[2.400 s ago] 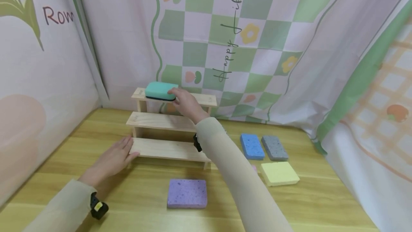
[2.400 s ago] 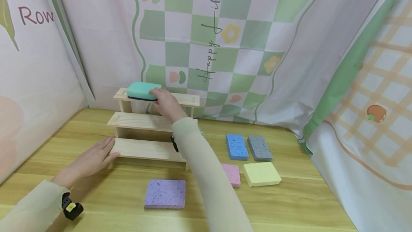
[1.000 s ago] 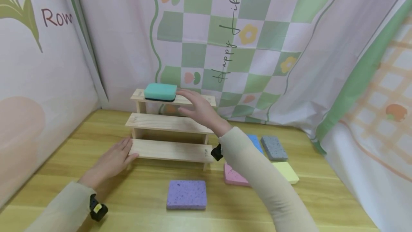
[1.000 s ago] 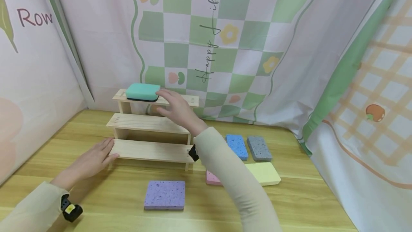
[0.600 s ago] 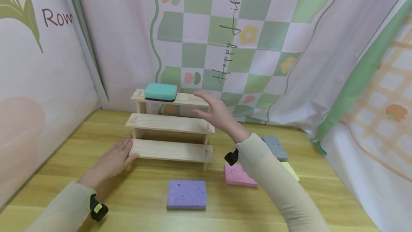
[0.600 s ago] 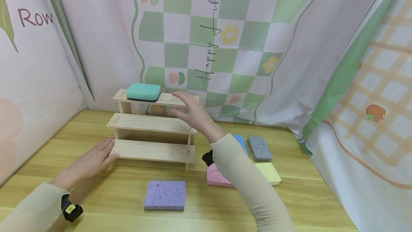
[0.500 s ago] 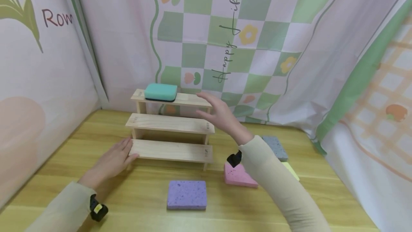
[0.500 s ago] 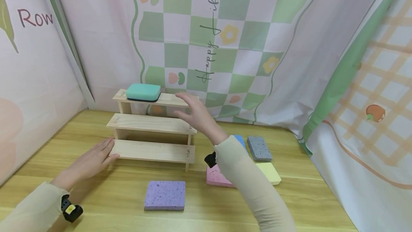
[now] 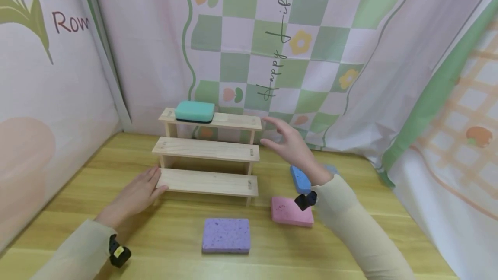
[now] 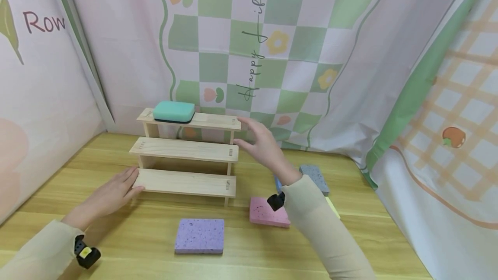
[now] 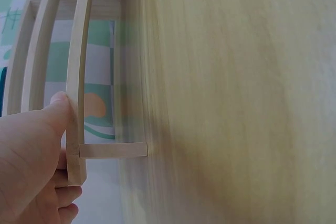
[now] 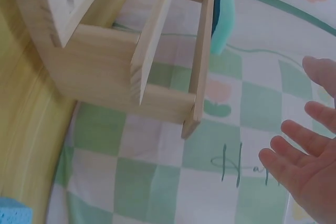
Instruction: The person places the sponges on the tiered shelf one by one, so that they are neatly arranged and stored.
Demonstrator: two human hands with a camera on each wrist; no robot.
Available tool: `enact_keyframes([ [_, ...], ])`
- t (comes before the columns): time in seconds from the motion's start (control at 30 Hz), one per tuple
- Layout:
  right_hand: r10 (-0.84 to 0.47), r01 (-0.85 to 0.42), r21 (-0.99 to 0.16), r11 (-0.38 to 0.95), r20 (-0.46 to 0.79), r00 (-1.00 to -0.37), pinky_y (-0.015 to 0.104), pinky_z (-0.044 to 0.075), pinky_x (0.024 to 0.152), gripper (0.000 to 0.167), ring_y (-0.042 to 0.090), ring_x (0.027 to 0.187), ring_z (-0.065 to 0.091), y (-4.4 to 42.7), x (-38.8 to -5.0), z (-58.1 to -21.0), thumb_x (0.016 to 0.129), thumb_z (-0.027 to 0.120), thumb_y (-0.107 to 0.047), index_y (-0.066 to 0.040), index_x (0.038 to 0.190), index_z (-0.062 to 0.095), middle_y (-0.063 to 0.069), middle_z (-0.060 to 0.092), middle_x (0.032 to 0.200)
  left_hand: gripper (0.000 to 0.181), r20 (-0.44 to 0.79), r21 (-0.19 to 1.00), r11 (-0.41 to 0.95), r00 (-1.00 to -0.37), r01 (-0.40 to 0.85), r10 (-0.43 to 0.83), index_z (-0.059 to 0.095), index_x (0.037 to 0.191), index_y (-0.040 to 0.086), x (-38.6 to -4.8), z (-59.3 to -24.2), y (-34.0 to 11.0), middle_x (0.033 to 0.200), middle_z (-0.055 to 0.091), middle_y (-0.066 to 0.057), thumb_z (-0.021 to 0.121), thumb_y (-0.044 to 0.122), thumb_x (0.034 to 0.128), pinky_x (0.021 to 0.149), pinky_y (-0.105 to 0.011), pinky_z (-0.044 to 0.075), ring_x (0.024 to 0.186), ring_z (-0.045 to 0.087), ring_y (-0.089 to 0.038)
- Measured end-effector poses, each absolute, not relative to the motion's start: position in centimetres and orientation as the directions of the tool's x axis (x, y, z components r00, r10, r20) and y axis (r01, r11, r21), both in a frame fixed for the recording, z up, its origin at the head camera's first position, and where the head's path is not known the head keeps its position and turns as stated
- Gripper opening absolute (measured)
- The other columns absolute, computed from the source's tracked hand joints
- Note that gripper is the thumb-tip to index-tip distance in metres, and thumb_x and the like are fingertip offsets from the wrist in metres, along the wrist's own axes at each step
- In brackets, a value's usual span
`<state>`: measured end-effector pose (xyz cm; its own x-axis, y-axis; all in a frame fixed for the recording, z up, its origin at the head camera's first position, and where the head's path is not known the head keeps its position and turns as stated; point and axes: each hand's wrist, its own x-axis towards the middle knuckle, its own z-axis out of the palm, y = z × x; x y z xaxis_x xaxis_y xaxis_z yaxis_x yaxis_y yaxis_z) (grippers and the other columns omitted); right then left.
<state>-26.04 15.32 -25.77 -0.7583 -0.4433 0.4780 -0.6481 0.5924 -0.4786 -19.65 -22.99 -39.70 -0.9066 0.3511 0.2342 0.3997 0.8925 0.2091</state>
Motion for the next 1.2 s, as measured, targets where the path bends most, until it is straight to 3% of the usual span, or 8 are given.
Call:
enact_keyframes([
  [0.8, -0.246, -0.538, -0.572, 0.619, 0.509, -0.825, 0.050, 0.036, 0.098, 0.058, 0.038, 0.123, 0.036, 24.0, -25.6, -26.6, 0.085, 0.068, -0.012, 0.002, 0.135, 0.040, 0.021, 0.041, 0.136, 0.066, 0.223, 0.216, 0.892, -0.909, 0.398, 0.352, 0.032, 0.130, -0.021, -19.8, -39.8, -23.0, 0.137, 0.027, -0.036, 0.042, 0.036, 0.0983, 0.104, -0.054, 0.023, 0.126, 0.026, -0.047],
  [1.2, -0.202, -0.433, -0.600, 0.672, 0.414, -0.887, 0.053, 0.033, 0.098, 0.061, 0.042, 0.122, 0.035, 26.3, -25.6, -29.6, 0.087, 0.066, -0.018, 0.005, 0.136, 0.037, 0.025, 0.038, 0.136, 0.066, 0.209, 0.230, 0.896, -0.918, 0.381, 0.337, 0.031, 0.131, -0.020, -19.7, -39.9, -23.0, 0.138, 0.026, -0.036, 0.043, 0.035, 0.0981, 0.105, -0.054, 0.021, 0.127, 0.025, -0.047],
])
